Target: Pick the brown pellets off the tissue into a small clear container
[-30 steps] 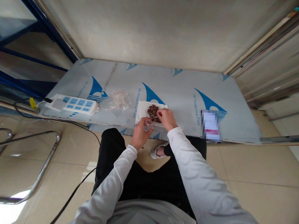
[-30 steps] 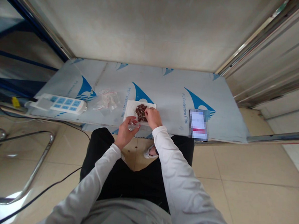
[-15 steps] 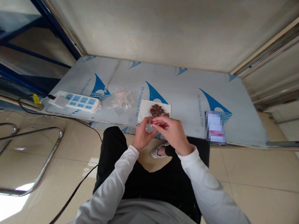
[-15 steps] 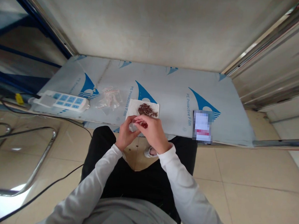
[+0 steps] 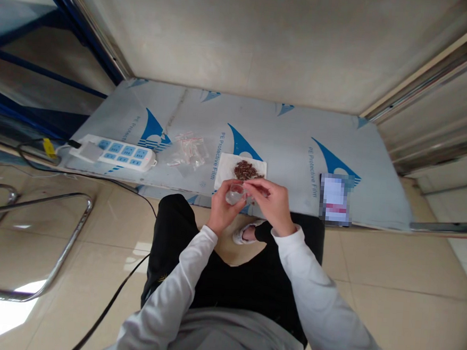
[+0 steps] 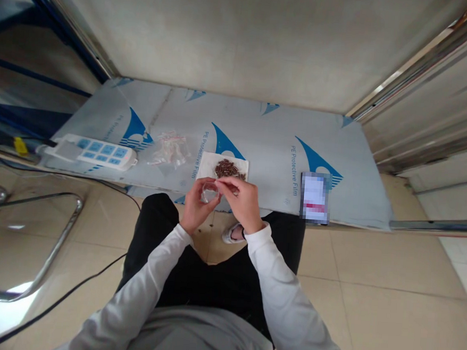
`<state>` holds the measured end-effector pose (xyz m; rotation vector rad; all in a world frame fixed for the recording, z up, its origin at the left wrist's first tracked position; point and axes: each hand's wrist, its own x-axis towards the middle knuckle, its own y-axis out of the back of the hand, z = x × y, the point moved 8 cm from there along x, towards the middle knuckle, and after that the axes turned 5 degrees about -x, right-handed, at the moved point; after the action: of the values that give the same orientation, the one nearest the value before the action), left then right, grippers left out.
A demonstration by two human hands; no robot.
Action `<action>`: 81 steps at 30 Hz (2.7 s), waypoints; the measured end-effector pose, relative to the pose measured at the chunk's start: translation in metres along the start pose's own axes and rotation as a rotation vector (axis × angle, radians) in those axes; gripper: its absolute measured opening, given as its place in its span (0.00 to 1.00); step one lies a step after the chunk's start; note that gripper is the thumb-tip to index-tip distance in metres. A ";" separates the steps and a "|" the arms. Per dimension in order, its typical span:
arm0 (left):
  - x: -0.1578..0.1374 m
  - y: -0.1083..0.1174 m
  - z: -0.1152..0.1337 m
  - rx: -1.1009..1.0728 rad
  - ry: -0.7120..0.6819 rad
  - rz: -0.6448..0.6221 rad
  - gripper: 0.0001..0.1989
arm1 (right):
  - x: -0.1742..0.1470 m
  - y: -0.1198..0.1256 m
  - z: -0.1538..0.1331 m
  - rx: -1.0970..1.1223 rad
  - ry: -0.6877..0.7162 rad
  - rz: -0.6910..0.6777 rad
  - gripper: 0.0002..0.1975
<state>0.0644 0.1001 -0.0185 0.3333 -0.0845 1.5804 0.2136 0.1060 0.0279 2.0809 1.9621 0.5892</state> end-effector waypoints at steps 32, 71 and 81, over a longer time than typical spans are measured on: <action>-0.039 0.041 -0.011 0.017 0.060 0.125 0.17 | 0.012 -0.018 0.072 -0.678 0.039 -0.096 0.05; -0.013 0.012 0.002 0.020 0.023 0.020 0.17 | 0.015 -0.008 0.071 -0.666 -0.022 -0.025 0.06; -0.010 0.001 0.011 0.051 -0.022 -0.046 0.18 | -0.018 0.001 -0.036 -0.382 0.209 -0.181 0.06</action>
<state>0.0649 0.0874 -0.0104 0.3899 -0.0538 1.5350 0.1986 0.0838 0.0586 1.6500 1.9281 1.0813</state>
